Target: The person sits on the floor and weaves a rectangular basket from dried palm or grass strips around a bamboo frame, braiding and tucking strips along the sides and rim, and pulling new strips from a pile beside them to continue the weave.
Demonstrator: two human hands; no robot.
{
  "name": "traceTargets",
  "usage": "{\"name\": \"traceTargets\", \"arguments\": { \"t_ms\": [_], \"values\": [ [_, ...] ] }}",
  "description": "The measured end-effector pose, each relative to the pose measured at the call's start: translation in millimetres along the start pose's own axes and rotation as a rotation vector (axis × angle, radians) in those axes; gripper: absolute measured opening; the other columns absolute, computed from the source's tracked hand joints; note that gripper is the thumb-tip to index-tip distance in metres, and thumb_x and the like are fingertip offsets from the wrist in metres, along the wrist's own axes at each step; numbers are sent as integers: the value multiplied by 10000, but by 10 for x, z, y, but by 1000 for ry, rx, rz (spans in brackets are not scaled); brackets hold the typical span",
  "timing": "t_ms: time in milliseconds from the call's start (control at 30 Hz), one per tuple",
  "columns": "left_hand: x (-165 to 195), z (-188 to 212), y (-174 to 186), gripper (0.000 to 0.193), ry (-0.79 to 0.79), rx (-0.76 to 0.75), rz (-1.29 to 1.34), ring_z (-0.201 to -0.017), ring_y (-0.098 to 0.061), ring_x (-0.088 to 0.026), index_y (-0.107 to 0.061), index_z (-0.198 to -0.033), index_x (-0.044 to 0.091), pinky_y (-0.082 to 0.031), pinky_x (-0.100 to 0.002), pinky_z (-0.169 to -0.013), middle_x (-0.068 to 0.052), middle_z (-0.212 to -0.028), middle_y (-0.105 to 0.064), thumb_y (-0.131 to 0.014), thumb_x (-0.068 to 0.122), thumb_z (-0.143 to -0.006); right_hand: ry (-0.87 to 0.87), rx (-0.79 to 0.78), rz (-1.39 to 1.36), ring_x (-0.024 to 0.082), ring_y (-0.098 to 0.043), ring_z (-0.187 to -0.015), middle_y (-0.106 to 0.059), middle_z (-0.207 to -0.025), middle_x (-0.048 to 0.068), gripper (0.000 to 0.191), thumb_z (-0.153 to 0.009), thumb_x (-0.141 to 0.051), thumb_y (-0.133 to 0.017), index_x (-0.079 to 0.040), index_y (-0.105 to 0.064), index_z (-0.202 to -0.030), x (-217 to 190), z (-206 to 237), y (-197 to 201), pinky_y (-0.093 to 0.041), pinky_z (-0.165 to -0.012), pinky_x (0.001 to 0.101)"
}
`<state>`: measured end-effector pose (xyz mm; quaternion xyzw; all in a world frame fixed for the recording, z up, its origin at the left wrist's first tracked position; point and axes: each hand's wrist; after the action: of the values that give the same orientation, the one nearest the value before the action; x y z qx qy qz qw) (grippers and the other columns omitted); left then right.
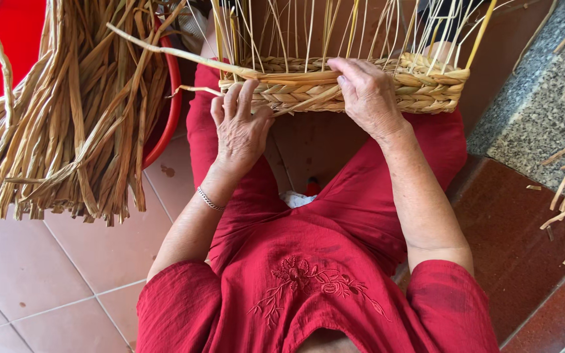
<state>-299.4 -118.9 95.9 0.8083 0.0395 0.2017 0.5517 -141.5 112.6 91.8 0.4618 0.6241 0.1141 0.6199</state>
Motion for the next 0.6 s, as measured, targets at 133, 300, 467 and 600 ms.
{"name": "traceTargets", "arguments": {
  "t_ms": [133,300,467,600],
  "values": [
    [-71,-156,206,224,50,-92,-62,-1209,-523,-213,-690,-1091,182,-279,-539,-1148,18,-1162,-571,-806,311,-948,104,-74,56,316,-680,-1075,-734,-1203,152,316,-938,-52,-745,-27,-706,-1251,-35,47,117,-554,-951,417],
    [1,-323,528,314,17,299,-199,-1275,-506,-277,-684,-1263,155,-237,-510,-1123,-82,-1308,-559,-768,193,-963,110,-10,150,239,-703,-956,-760,-1011,87,154,-946,-92,-808,-83,-732,-1079,-44,-35,-31,-575,-855,391],
    [315,-480,121,307,-350,-21,202,-1242,-547,-267,-651,-1199,70,-443,-467,-1079,-80,-1260,-583,-721,94,-901,-179,-42,-185,185,-725,-827,-731,-911,78,146,-1019,-70,-744,-37,-614,-1077,29,-95,-33,-597,-721,339],
    [331,-1064,-483,230,98,-311,306,-830,-708,-349,-582,-1155,-15,-568,-443,-678,-172,-907,-687,-618,6,-929,-168,-153,-243,186,-738,-859,-745,-959,92,159,-1007,-17,-683,-30,-571,-1120,44,-43,87,-603,-719,333]
  ]
}}
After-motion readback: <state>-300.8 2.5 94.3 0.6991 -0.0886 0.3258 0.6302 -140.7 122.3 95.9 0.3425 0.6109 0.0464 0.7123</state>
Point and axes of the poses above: each hand's wrist, its own z-axis away from the middle knuckle, its own y-axis out of the back of the hand, x = y × z
